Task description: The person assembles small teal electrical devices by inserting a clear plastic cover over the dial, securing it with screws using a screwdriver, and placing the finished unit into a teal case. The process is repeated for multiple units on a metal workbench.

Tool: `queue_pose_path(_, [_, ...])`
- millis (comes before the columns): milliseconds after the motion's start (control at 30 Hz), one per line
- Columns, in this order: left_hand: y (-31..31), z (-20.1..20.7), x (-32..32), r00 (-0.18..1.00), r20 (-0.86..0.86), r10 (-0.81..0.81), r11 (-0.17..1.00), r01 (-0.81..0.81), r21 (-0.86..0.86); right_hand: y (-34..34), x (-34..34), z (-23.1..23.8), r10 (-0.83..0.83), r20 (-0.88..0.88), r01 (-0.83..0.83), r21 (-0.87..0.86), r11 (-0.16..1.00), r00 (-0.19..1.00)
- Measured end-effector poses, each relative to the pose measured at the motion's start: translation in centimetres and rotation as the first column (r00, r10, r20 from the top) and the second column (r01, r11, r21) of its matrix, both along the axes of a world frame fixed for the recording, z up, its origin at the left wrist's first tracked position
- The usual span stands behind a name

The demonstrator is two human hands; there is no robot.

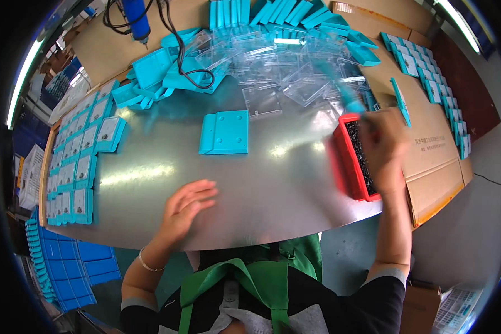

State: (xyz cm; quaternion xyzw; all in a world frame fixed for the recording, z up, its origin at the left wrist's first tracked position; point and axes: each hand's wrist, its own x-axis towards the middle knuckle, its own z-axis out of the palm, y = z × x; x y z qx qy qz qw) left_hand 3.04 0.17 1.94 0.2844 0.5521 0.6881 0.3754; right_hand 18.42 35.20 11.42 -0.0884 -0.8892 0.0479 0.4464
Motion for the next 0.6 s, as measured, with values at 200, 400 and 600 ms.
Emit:
queue_pose_path(200, [5.0, 0.4, 1.1, 0.759, 0.641, -0.114, 0.958, -0.085, 0.272, -12.6, -5.9, -5.2, 0.598, 0.38, -0.595, -0.14, 0.792, 0.706])
queue_pose_path(400, [1.0, -0.6, -0.2, 0.851, 0.523, 0.057, 0.99, -0.117, 0.083, -13.8, -6.4, -2.1, 0.815, 0.101, -0.355, -0.864, 0.356, 0.571])
queue_pose_path(600, [1.5, -0.6, 1.0, 0.871, 0.489, 0.053, 0.99, -0.111, 0.089, -15.9, -8.1, -3.5, 0.599, -0.517, -0.608, -0.791, -0.062, 0.612])
